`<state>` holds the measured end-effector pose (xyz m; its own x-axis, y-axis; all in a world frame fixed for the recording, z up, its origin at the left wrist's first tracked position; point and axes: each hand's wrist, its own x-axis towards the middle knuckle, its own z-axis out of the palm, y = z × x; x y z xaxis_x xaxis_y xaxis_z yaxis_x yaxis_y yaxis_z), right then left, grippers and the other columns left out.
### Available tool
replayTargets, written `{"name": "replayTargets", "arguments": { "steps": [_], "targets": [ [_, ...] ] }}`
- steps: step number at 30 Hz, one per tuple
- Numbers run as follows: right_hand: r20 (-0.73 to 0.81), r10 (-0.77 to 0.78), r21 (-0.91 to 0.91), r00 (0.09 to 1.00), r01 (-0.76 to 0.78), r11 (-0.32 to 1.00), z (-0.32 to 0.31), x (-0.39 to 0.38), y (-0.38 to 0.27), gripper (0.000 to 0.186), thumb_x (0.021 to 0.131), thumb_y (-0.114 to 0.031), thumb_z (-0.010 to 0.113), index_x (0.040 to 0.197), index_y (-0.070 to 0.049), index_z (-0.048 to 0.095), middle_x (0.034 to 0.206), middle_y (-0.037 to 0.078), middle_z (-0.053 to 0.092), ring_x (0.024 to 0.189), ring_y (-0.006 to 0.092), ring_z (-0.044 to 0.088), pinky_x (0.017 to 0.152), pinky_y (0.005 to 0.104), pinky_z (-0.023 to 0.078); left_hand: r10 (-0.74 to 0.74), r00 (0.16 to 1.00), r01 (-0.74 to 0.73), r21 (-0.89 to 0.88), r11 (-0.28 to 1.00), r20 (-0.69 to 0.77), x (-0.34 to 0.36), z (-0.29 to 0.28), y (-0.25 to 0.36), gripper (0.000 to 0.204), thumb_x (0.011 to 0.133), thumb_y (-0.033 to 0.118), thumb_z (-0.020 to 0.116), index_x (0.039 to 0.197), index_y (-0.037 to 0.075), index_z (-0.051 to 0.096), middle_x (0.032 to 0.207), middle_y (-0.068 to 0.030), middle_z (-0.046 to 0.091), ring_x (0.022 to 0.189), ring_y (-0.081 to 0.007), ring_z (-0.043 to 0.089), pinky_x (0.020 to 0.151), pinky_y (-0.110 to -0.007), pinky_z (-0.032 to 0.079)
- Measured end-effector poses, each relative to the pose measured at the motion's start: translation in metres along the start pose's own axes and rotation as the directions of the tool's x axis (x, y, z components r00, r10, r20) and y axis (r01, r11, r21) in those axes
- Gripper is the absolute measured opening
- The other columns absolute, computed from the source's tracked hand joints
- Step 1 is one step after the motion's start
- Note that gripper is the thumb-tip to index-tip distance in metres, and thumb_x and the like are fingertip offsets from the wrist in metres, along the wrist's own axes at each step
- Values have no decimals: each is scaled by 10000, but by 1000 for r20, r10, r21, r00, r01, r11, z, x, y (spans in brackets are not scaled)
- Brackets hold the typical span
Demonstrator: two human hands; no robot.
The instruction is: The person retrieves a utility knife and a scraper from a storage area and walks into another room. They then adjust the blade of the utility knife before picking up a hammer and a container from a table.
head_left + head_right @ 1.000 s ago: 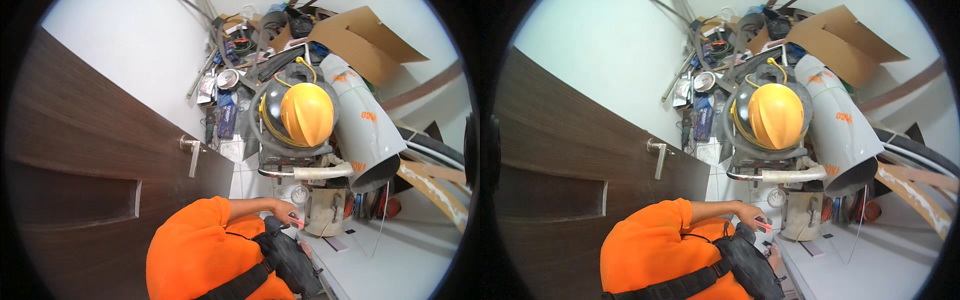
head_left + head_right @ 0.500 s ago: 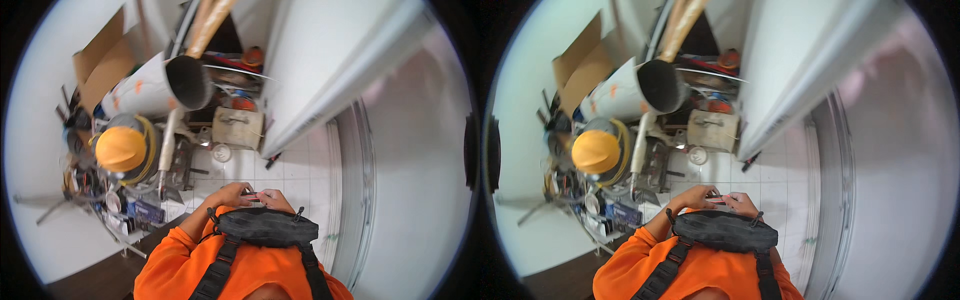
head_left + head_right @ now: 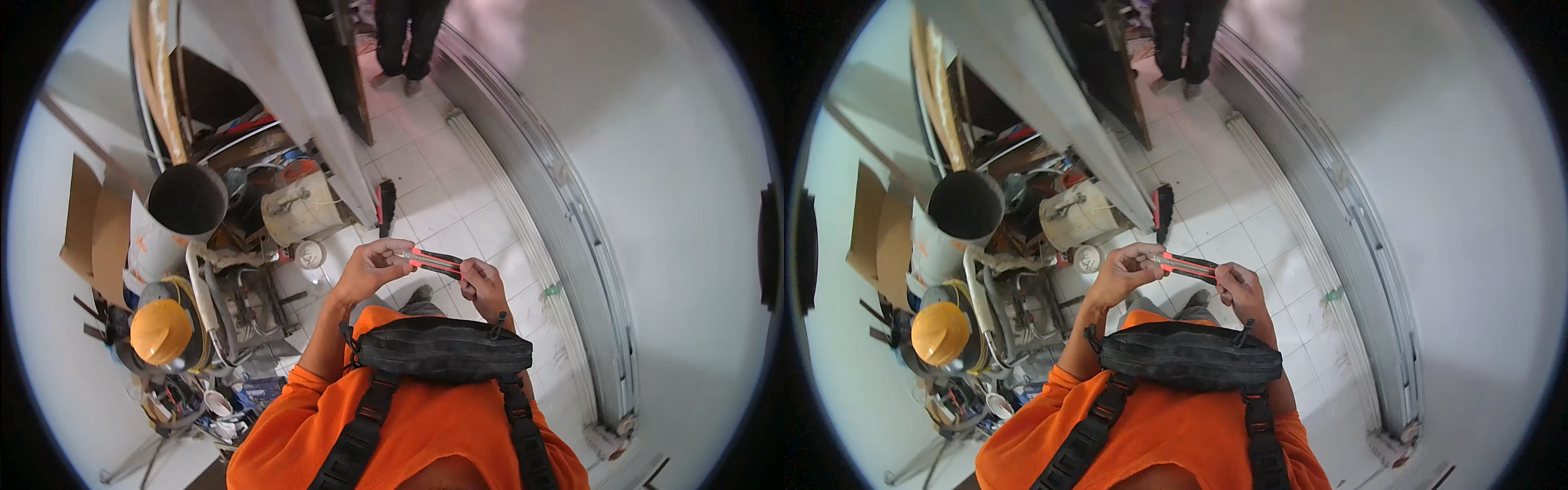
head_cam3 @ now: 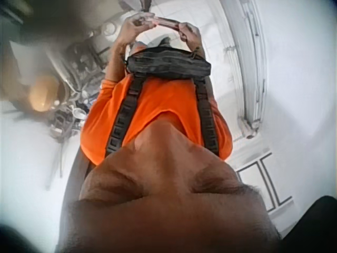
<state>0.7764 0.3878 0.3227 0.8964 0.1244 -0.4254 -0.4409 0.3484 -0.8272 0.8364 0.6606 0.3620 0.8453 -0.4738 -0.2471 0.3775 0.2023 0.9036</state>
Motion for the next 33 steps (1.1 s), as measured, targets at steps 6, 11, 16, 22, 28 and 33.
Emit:
{"name": "replayTargets", "arguments": {
  "steps": [6, 11, 16, 22, 28, 33],
  "targets": [
    [-181, -69, 41, 981, 78, 996, -47, -21, -25, 334, 991, -331, 674, 934, -3, 646, 701, -5, 541, 533, 40, 397, 483, 233, 294, 11, 993, -11, 1, 1000, 116, 57, 51, -5, 360, 922, -54, 684, 1274, 15, 659, 1014, -88, 741, 922, -159, 707, 858, -304, 573],
    [-374, -86, 67, 923, 120, 991, -90, -30, -38, 300, 979, -304, 686, 978, -4, 678, 705, -12, 548, 543, 37, 409, 490, 236, 309, -74, 968, 59, 68, 996, 242, 123, 90, -11, 322, 936, -43, 672, 1254, 9, 665, 1037, -99, 741, 921, -164, 710, 864, -317, 581],
    [-586, -138, 18, 798, 183, 983, -137, -42, -59, 259, 944, -262, 732, 1004, -11, 723, 746, -2, 634, 633, 35, 495, 554, 219, 372, -183, 902, 171, 65, 983, 391, 204, 148, -19, 231, 972, 16, 655, 1199, -20, 672, 1040, -109, 739, 924, -174, 717, 864, -326, 586],
    [-828, -210, -33, 520, 328, 944, -179, -53, -67, 258, 920, -150, 755, 1116, 18, 739, 864, 27, 718, 773, 56, 606, 665, 217, 478, -300, 813, 188, 262, 946, 499, 293, 235, -30, 223, 989, 105, 653, 1143, -55, 674, 1026, -145, 732, 924, -206, 722, 875, -345, 591],
    [-953, -190, -77, 237, 416, 906, -225, -94, -62, 259, 921, -126, 748, 1128, 30, 739, 881, 38, 729, 798, 75, 619, 708, 241, 503, -345, 630, 87, 378, 922, 696, 334, 359, -48, 228, 989, 99, 637, 1130, -76, 670, 1031, -163, 726, 931, -223, 721, 865, -350, 590],
    [-973, -210, -178, 92, 277, 944, -289, -149, -46, 260, 931, -187, 745, 1118, -7, 750, 863, 40, 736, 784, 71, 606, 710, 261, 497, -449, 529, 15, 521, 853, 720, 353, 459, -116, 255, 1001, 136, 620, 1118, -86, 663, 1019, -152, 715, 920, -216, 713, 852, -340, 590]
  ]
}}
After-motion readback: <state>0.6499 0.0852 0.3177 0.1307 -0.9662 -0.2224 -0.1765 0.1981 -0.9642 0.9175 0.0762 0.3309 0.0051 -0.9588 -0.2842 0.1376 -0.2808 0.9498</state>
